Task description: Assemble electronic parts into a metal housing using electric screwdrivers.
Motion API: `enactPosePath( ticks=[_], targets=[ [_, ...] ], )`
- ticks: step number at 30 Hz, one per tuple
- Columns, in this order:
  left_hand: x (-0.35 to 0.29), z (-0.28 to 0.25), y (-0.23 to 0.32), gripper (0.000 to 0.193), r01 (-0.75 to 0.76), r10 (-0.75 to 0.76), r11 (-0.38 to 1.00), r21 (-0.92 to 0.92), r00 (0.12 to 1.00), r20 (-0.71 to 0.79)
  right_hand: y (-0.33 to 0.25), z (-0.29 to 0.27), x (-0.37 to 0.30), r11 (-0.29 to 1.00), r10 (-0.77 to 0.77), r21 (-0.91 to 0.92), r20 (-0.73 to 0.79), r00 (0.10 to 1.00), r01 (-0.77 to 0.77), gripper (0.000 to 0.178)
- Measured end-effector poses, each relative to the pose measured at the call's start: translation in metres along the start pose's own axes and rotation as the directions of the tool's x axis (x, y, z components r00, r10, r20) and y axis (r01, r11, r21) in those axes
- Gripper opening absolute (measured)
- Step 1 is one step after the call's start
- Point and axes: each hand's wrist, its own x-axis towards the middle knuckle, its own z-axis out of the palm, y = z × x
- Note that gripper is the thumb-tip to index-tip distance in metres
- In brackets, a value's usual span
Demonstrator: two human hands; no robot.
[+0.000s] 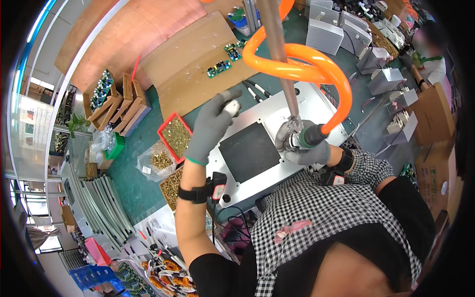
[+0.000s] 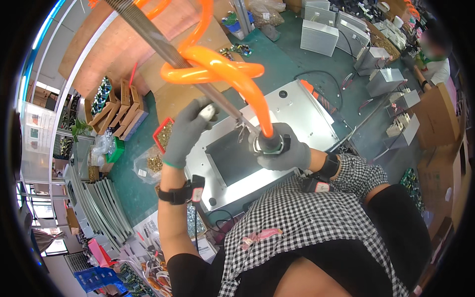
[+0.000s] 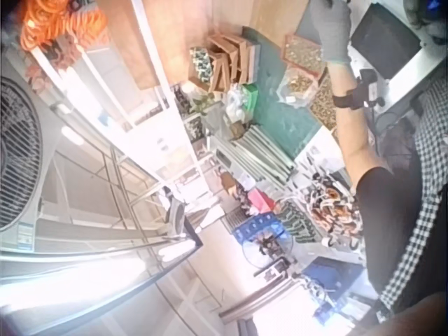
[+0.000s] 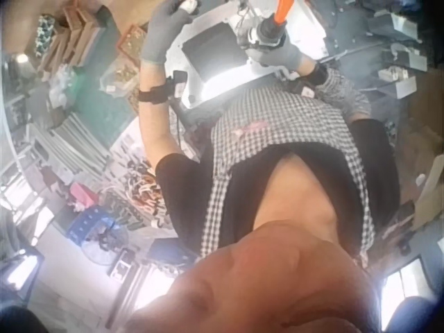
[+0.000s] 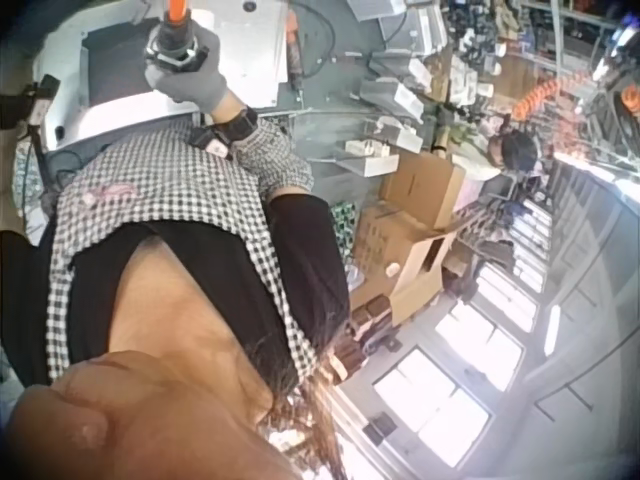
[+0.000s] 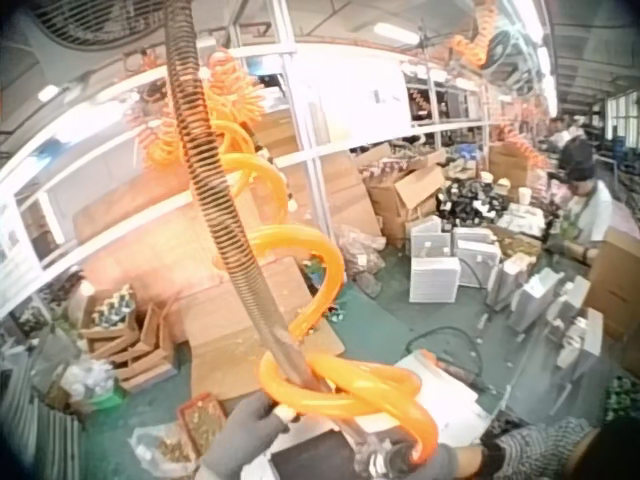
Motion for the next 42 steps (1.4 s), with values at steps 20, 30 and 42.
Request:
enactPosePath(
  ticks=[20,30,42],
  targets=[
    [0.193,-0.09,-0.116,0.034,0.101,-0.042,0.671,0.735,0.994,-0.099,-0.104,-0.122,0.064,0.874,-0.246,-0.485,-0.391,0.887,0.029,0.038],
    [0.282,-0.041,-0.208,0.056,0.265,-0.04,0.566,0.781,0.955,-0.294,-0.052,-0.162,0.095,0.931,-0.034,-0.327,-0.525,0.85,-0.165,0.032],
    [0.156,-0.028,-0.052,0.053,-0.183,0.139,0.967,0.177,0.961,0.237,-0.025,-0.162,0.103,0.915,-0.002,-0.353,-0.492,0.87,-0.197,0.04]
  ],
)
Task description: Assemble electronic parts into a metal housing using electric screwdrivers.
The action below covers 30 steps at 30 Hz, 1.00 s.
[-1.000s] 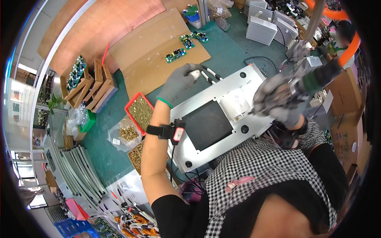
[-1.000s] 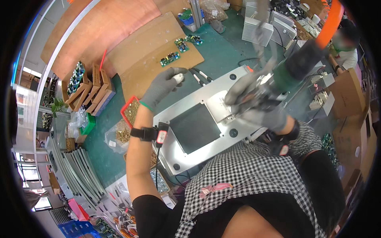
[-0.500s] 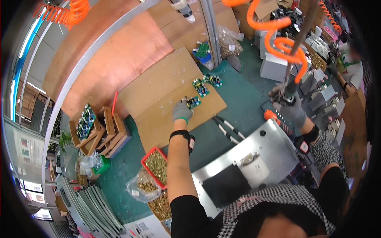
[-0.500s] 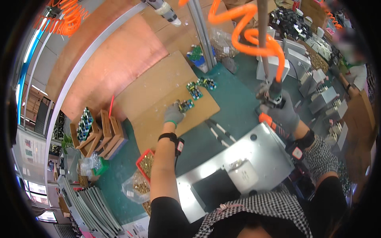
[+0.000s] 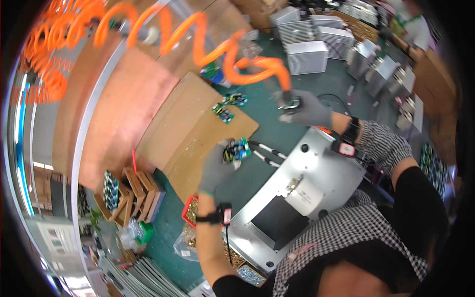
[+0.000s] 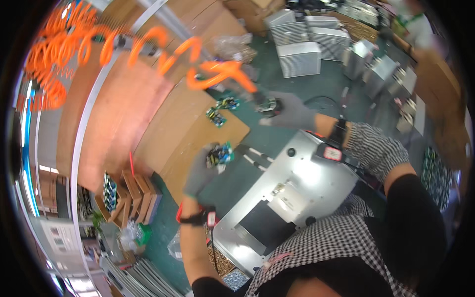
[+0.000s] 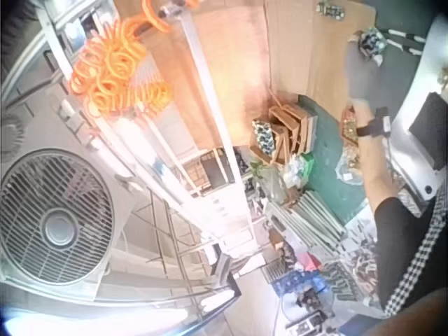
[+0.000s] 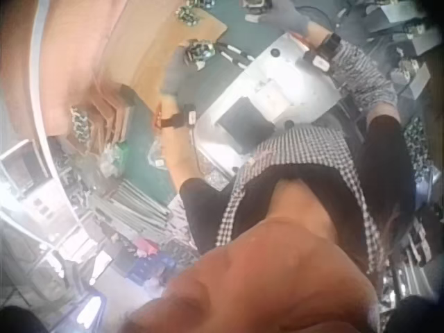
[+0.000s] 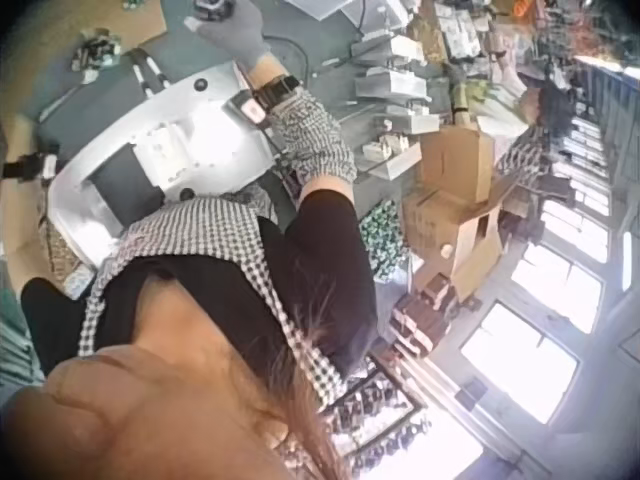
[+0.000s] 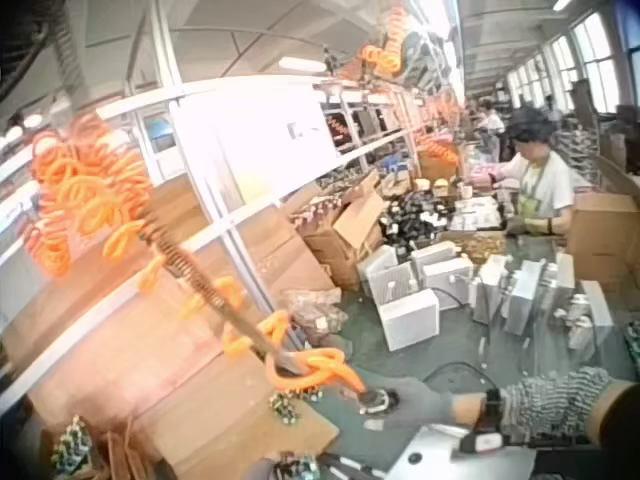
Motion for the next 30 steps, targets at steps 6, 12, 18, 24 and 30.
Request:
enactPosePath(
  ticks=[6,12,18,24,30],
  targets=[
    [-0.04,0.069,0.183,0.059,-0.371,0.282,0.866,0.335,0.916,0.284,0.009,-0.065,-0.033,0.885,-0.006,-0.465,0.03,1.0,0.02,0.045],
    [-0.011,0.145,0.151,0.054,-0.676,0.465,0.613,0.409,0.727,0.505,0.039,-0.111,-0.084,0.962,0.19,-0.184,-0.077,0.979,-0.201,0.037],
    [-0.014,0.173,0.133,0.043,-0.646,0.365,0.584,0.492,0.75,0.551,0.081,-0.163,-0.135,0.858,0.218,-0.44,-0.152,0.964,-0.263,0.035],
    [-0.02,0.175,0.134,0.056,-0.55,0.225,0.562,0.618,0.821,0.525,0.106,-0.155,-0.124,0.826,0.28,-0.501,-0.031,0.959,-0.258,0.038],
    [-0.047,0.163,0.159,0.062,-0.291,0.253,0.758,0.584,0.956,0.149,0.146,-0.089,-0.079,0.569,0.274,-0.817,0.08,0.958,-0.095,0.046]
  ],
)
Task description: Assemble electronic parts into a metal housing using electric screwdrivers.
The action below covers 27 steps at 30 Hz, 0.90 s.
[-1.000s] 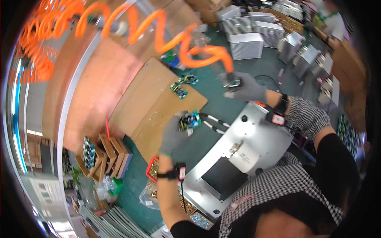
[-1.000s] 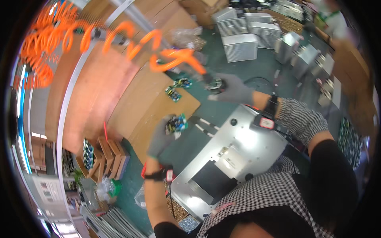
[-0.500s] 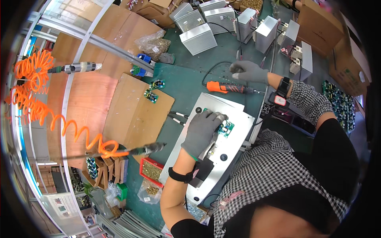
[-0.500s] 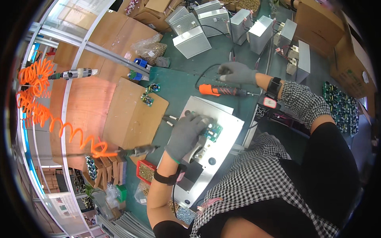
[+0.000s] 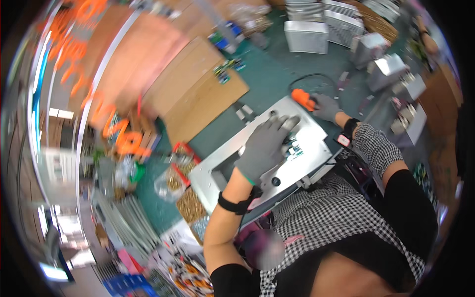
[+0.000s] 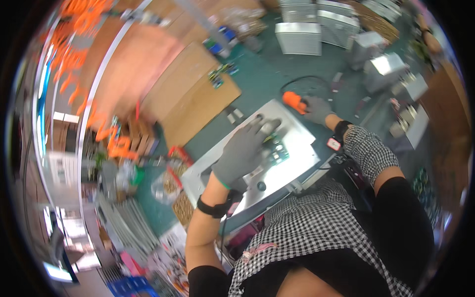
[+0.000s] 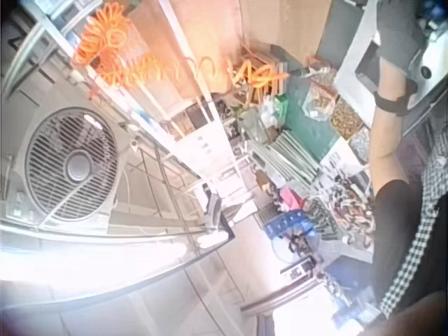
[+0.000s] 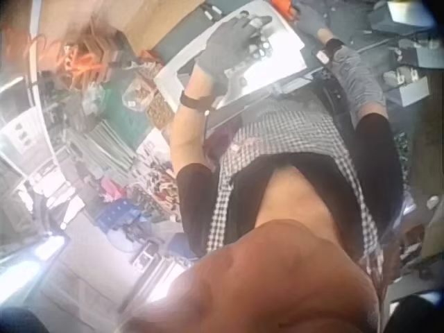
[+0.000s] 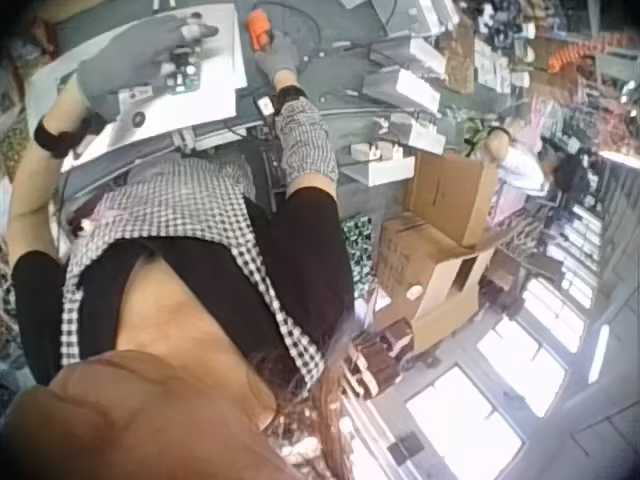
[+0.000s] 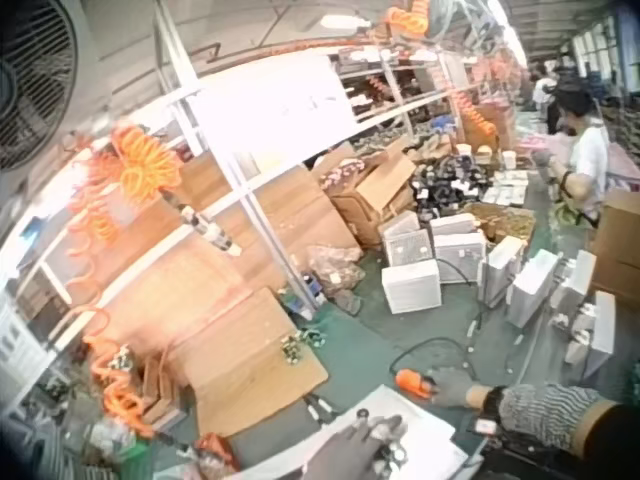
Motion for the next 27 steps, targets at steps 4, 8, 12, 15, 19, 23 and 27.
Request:
enactPosePath(
  ticks=[4,8,12,15,19,23,27],
  targets=[
    [-0.054,-0.029,0.01,0.05,0.137,-0.2,0.96,-0.242,0.946,-0.255,0.028,0.024,0.01,0.956,0.008,0.293,-0.117,0.993,0.027,0.036],
    [-0.184,-0.018,-0.037,0.024,0.344,-0.593,0.805,-0.484,0.497,-0.633,0.043,-0.001,-0.009,0.318,0.193,0.746,0.553,0.811,-0.585,0.031],
    [-0.312,0.021,-0.1,0.022,0.47,-0.84,0.49,-0.734,0.029,-0.542,-0.009,-0.061,-0.052,-0.007,-0.16,0.999,0.033,0.987,-0.035,0.051],
    [-0.35,0.044,-0.159,0.021,0.573,-0.883,0.436,-0.694,0.125,-0.452,-0.033,-0.091,-0.072,-0.183,-0.163,0.971,-0.187,0.969,0.157,0.054],
    [-0.329,0.063,-0.232,0.022,0.714,-0.93,0.365,-0.598,0.251,-0.267,-0.084,-0.132,-0.113,-0.131,-0.239,0.937,-0.348,0.906,0.325,0.065],
    [-0.305,0.05,-0.285,0.03,0.895,-0.891,0.418,-0.153,0.372,-0.26,-0.122,-0.144,-0.167,0.055,-0.126,0.838,-0.534,0.836,0.543,0.075],
    [-0.298,0.067,-0.333,0.043,0.876,-0.842,0.453,0.167,0.482,-0.244,-0.126,-0.164,-0.224,0.041,-0.092,0.776,-0.625,0.775,0.63,0.069]
  ],
)
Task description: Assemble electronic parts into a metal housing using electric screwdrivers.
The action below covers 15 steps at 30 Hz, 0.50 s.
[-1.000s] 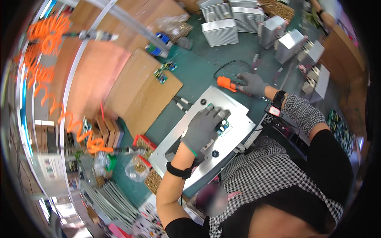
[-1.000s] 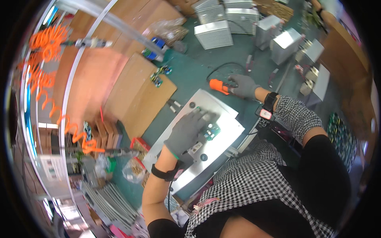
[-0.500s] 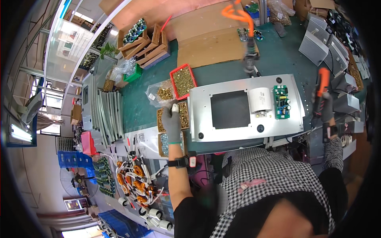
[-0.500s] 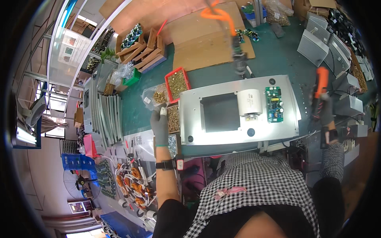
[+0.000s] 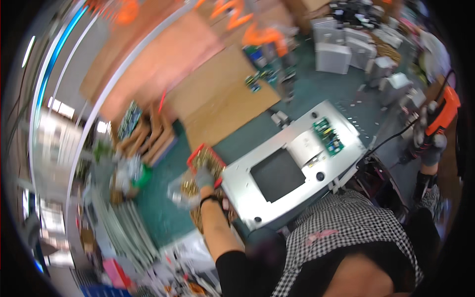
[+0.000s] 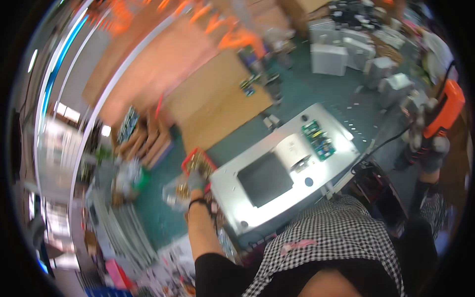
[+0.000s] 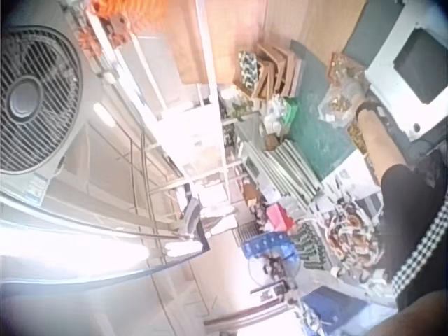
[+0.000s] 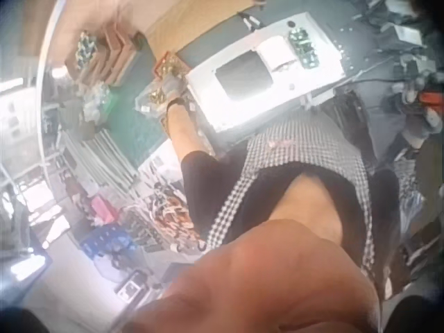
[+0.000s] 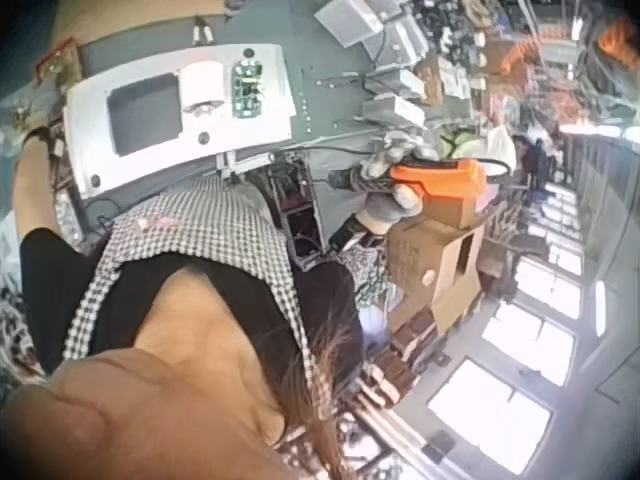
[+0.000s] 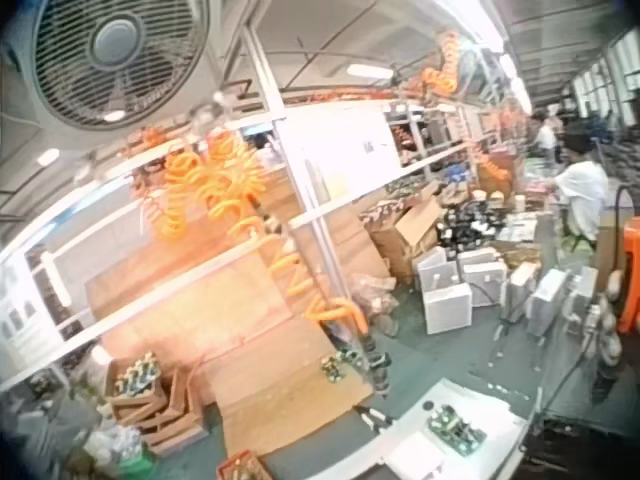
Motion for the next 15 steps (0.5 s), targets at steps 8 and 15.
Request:
enactPosePath(
  ticks=[8,15],
  targets=[
    [0.069,-0.034,0.111,0.027,-0.229,0.19,0.86,-0.457,0.973,-0.129,-0.027,0.018,-0.026,0.988,-0.026,0.139,-0.268,0.963,0.066,0.061],
    [0.074,-0.096,0.206,0.029,-0.336,0.382,0.593,-0.732,0.917,-0.111,-0.038,0.019,-0.032,0.996,0.027,0.088,-0.12,0.992,-0.016,0.063]
  ],
)
